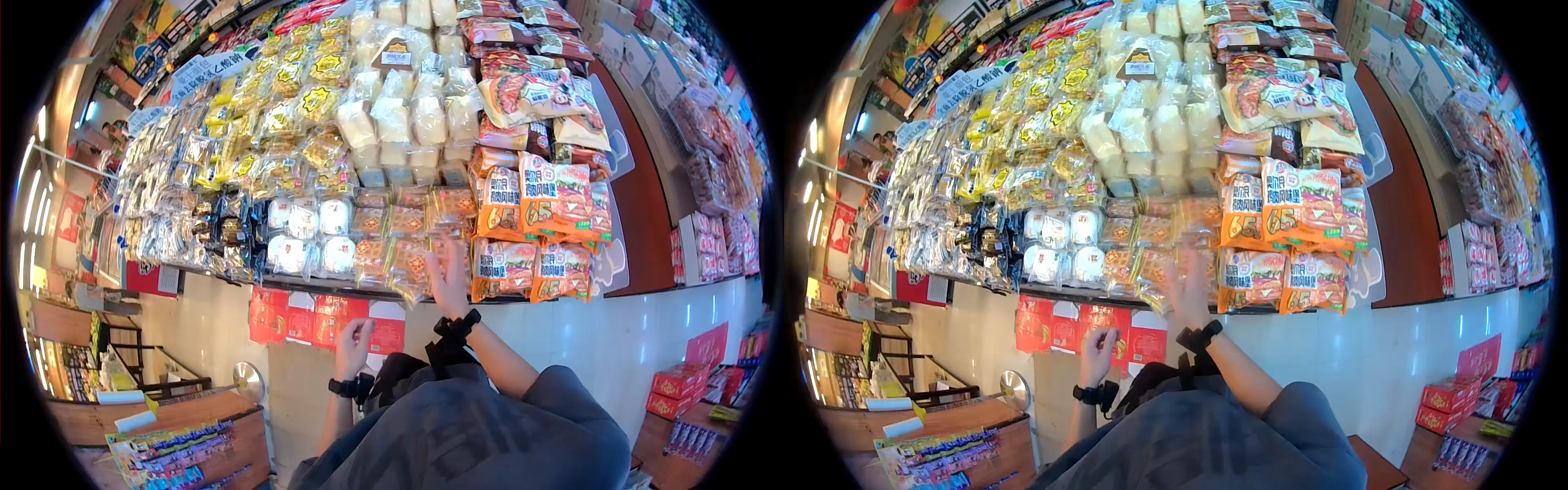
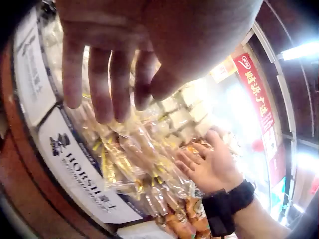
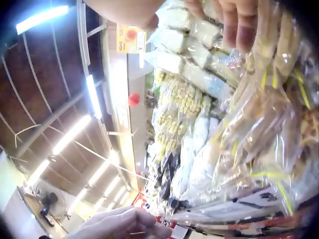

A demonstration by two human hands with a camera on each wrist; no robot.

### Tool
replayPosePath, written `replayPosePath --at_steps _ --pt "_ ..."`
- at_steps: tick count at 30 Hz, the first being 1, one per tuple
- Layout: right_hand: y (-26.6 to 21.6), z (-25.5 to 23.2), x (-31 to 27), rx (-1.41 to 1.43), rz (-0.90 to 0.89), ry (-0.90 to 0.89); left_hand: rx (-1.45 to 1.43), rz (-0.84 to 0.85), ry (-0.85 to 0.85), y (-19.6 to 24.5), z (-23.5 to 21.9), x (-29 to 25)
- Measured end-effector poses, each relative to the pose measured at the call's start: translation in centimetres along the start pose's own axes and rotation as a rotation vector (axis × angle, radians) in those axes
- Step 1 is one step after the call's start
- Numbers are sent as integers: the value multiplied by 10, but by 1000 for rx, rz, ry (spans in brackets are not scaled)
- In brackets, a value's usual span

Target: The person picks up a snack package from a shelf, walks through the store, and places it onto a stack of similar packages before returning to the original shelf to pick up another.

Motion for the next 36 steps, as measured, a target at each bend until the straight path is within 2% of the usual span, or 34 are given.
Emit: replayPosePath --at_steps 2,3,5,11,12,15,17,19,21,22,23,25,26,29,31,32,33,35,36 --pt "-3 -18 -1 -138 -55 215 32 53 -84 33 14 1" --pt "-5 -32 47 -167 -100 215 -7 87 -70 41 41 51" --pt "-2 -31 50 -142 -28 228 -54 181 -142 59 57 65" --pt "-11 -29 69 -191 43 218 -10 209 -236 116 109 127" --pt "-11 -32 73 -259 15 265 -22 218 -244 118 118 141" --pt "-15 -35 81 -378 -67 351 -210 193 -291 90 153 186" --pt "-3 -32 86 -384 30 268 -140 277 -232 75 170 214" --pt "-1 -31 87 -408 28 245 -193 241 -265 77 176 223" --pt "12 -24 85 -363 162 117 -98 284 -242 78 175 231" --pt "8 -23 84 -428 157 114 -199 228 -229 74 176 234" --pt "4 -24 82 -435 160 119 -205 228 -235 72 176 237" --pt "-7 -23 79 -447 172 107 -236 109 -292 81 172 238" --pt "-7 -22 79 -451 171 118 -240 115 -302 81 173 243" --pt "-11 -19 72 -530 77 148 -312 123 -328 79 183 254" --pt "-23 -13 65 -607 6 144 -366 -9 -260 89 171 248" --pt "-22 -11 62 -595 57 109 -526 -31 -283 101 167 240" --pt "-25 -10 57 -602 56 123 -531 -24 -296 96 166 239" --pt "-31 -7 49 -706 39 114 -442 -65 -440 77 171 239" --pt "-32 -6 45 -616 75 88 -427 -130 -500 77 166 233"
Point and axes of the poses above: each hand's wrist, its own x-axis towards the middle knuckle, its own z-axis out of the palm, y = z × x, the point moved 8 cm from there along x, towards the middle knuckle, and after that the axes turned 3 degrees about z, right-handed, at the moved point
